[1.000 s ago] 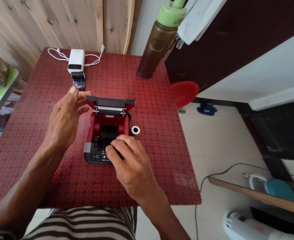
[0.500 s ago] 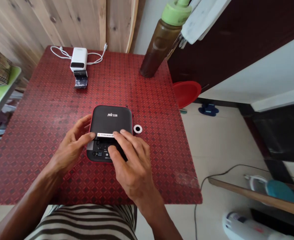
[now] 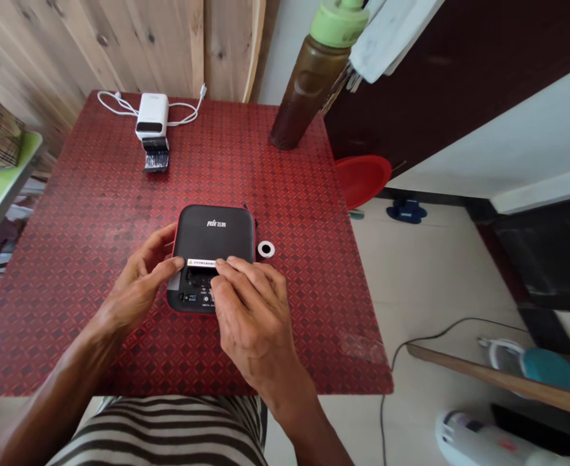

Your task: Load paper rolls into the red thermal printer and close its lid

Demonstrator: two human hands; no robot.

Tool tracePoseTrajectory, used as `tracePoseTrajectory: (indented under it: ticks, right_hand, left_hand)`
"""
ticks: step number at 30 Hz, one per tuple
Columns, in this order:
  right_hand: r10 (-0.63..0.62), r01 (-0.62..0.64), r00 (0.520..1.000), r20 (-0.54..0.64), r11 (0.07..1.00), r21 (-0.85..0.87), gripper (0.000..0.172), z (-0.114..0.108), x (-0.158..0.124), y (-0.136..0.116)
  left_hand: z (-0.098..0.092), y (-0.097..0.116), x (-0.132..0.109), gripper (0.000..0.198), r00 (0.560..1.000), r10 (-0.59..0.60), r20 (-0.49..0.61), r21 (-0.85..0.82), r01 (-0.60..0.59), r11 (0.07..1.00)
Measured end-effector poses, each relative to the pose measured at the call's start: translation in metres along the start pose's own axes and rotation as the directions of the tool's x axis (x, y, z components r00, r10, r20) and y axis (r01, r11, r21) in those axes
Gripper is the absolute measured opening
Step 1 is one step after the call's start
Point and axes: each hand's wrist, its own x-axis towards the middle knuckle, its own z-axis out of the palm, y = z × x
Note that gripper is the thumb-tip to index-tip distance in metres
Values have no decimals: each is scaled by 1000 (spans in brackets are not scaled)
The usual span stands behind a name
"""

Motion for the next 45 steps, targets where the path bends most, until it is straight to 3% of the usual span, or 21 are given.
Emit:
tracePoseTrajectory:
  ticks: [4, 8, 12, 15, 22, 37, 42, 45]
  right_hand:
    - [47, -45, 997, -69, 998, 35, 30, -4, -11, 2]
    - [176, -164, 967, -183, 983, 83, 41, -6, -36, 3]
    - [367, -349, 920, -137, 927, 138, 50, 6, -63, -2]
    - [428, -409, 893, -136, 900, 151, 60, 20, -75, -8]
    - [457, -441, 879, -137, 888, 128, 61, 35, -81, -6]
    - [437, -419, 896, -73, 890, 181, 53, 28, -72, 2]
    - [391, -378, 920, -33, 906, 192, 54, 9, -67, 10]
    - [332, -321, 942, -55, 935, 152, 42, -10, -47, 19]
  left_hand:
    - [-1, -6, -10, 62, 997, -56, -47, -49, 54, 997]
    - [-4, -14, -28, 59, 998, -53, -40, -78, 50, 996]
    - [-5, -15, -34, 61, 998, -62, -31, -53, 60, 997]
    - [-4, -12, -32, 58, 997, -59, -41, -22, 58, 998]
    - [7, -5, -32, 58, 989, -103, -104, -49, 98, 994]
    - [14, -7, -31, 55, 988, -57, -144, -44, 51, 998]
    - [7, -16, -32, 55, 993, -39, -116, -15, 37, 999]
    - [4, -20, -33, 57, 994, -48, -103, -10, 47, 999]
